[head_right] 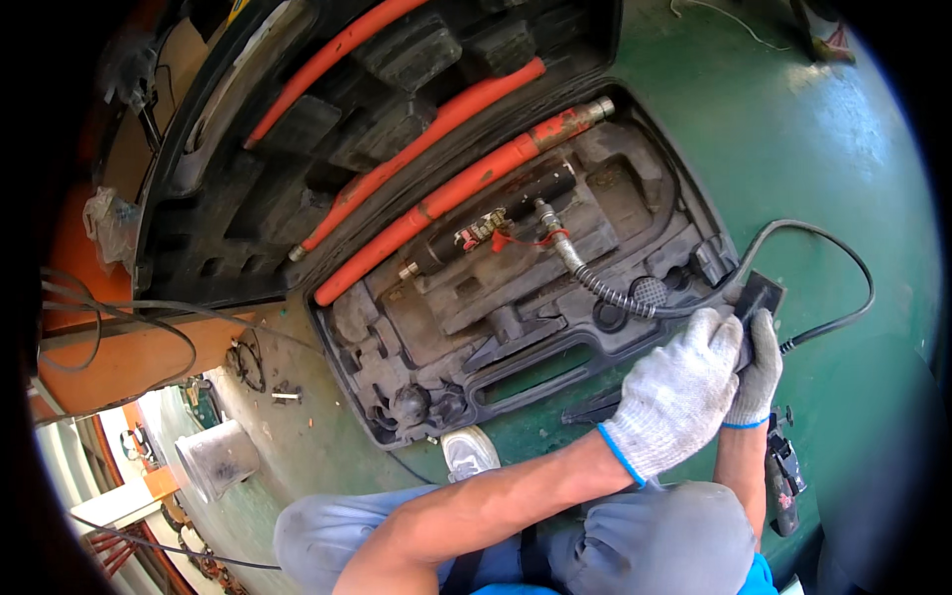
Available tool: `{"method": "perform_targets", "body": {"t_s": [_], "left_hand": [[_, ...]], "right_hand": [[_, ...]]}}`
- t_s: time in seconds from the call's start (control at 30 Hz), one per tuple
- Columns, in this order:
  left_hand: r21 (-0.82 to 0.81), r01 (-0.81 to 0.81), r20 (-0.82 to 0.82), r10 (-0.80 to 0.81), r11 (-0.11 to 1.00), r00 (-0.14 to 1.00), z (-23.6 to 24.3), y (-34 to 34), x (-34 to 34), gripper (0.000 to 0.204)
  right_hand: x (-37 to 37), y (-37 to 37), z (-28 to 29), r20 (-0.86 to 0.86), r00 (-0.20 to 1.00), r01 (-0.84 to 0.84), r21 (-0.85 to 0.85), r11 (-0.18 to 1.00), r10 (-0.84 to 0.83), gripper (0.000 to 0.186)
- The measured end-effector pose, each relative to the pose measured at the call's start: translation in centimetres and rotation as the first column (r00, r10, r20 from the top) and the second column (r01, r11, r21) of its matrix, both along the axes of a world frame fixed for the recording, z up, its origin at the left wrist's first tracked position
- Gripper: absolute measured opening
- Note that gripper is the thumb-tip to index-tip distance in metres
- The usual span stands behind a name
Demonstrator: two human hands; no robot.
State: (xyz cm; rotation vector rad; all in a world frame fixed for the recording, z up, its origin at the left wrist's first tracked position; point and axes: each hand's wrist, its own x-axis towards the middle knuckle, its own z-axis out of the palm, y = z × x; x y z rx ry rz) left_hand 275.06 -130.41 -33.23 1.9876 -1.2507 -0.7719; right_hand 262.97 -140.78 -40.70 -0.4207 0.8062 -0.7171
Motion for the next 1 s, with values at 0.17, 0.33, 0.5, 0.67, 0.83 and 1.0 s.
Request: {"method": "perform_targets", "body": {"t_s": [0.17,0.33,0.5,0.67,0.83,1.0], "left_hand": [[0.046,0.016,-0.066,-0.013,0.999,0.998,-0.2,0.3,0.0,0.044],[0.086,-0.013,-0.076,0.019,0.996,0.997,0.1,0.3,1.1,0.046],[0.093,-0.041,-0.093,0.049,0.995,0.994,0.3,0.3,2.0,0.05],[0.077,-0.031,-0.144,0.042,0.997,0.989,-0.5,0.5,2.4,0.051],[0.089,-0.032,-0.116,0.043,0.995,0.992,-1.1,0.8,2.3,0.052],[0.139,-0.016,-0.112,0.032,0.99,0.993,-1.1,0.6,2.5,0.053]], "right_hand": [[-1.0,0.4,-0.5,-0.058,0.997,-0.055,-0.012,0.998,0.054,0.035],[0.3,0.3,-0.4,-0.006,0.999,-0.05,-0.081,0.995,0.049,0.042],[1.1,-0.1,0.5,-0.08,0.99,-0.13,-0.226,0.965,0.114,0.049],[1.7,-0.7,1.5,-0.249,0.951,-0.254,-0.279,0.926,0.185,0.05],[1.7,-1.3,1.1,-0.356,0.904,-0.368,-0.359,0.858,0.239,0.053],[1.8,-1.4,1.6,-0.379,0.89,-0.399,-0.375,0.837,0.255,0.048]]}}
